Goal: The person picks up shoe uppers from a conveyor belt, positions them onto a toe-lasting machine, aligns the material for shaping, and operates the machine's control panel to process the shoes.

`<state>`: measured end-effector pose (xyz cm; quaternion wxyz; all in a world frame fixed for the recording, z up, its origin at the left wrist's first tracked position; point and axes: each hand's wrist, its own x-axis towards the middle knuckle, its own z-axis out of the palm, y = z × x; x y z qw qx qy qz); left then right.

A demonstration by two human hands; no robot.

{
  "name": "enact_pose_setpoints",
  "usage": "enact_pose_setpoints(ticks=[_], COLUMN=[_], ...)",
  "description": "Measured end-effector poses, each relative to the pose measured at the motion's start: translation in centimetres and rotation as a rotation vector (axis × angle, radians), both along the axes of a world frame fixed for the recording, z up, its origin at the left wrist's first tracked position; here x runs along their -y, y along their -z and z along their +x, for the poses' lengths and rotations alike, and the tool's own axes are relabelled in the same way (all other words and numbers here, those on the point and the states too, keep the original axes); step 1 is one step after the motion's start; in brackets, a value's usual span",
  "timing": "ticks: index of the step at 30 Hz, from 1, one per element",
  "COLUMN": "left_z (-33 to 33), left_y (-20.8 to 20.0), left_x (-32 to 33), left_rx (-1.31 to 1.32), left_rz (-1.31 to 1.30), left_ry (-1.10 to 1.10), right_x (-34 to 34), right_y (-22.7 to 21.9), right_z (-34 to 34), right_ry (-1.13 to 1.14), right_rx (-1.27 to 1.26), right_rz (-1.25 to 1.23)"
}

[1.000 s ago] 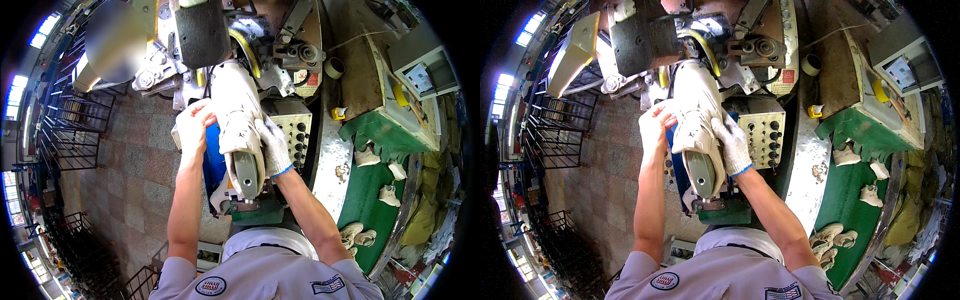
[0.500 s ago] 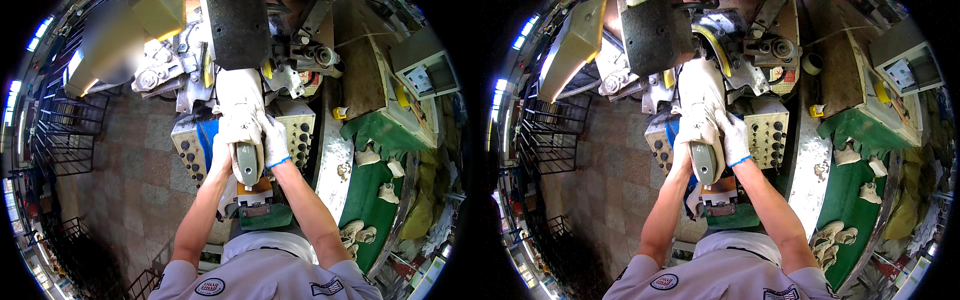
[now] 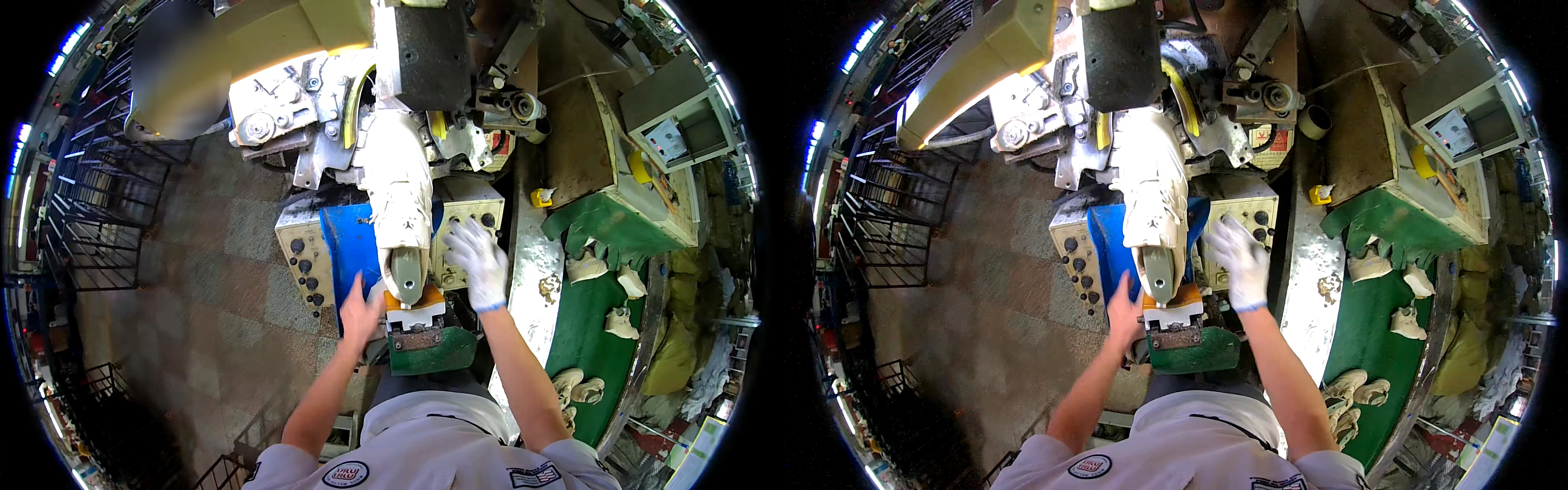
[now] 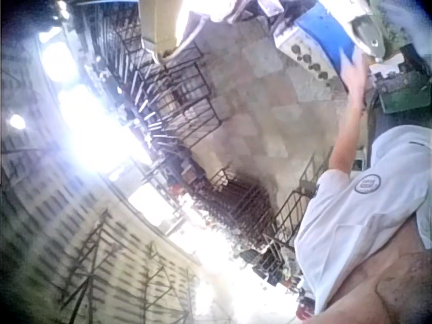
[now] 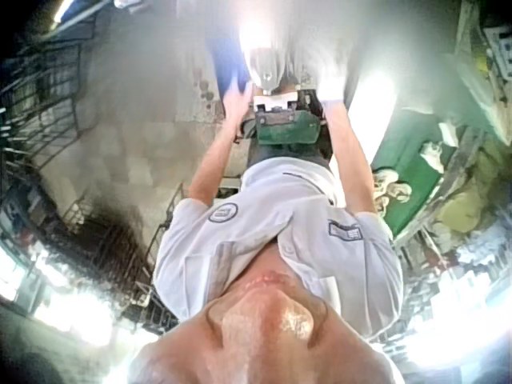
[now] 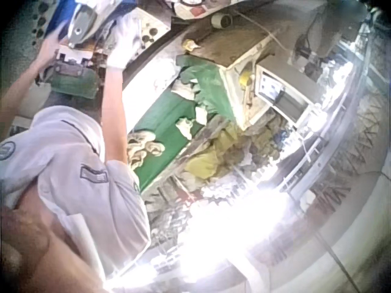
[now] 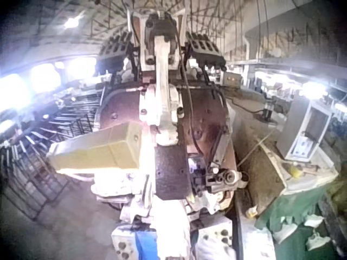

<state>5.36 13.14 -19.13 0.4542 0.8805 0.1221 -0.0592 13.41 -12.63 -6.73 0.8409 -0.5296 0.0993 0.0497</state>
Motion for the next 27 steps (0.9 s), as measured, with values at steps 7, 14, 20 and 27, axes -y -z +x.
enact_pose_setpoints(ticks=[7,14,20,27], left_z=[-5.9,1.1,0.3,-6.4], left_y=[2.9,13.8,0.2,-21.5], left_x=[2.0,-3.1,-1.1,-4.1], left_rx=[-0.011,-0.680,-0.712,-0.335], left_rz=[0.189,-0.519,-0.461,0.301], left_ry=[0.339,0.321,0.189,-0.101], right_x=[8.0,6.5,7.1,4.3], right_y=[-1.8,-3.0,-3.2,-10.6], right_z=[-10.1,-7.4,-7.5,-11.1], right_ry=[0.354,0.233,0.210,-0.043], right_rx=[-0.278,-0.305,-0.274,-0.198], right_rz=[-0.118,-0.048,-0.019,-0.235])
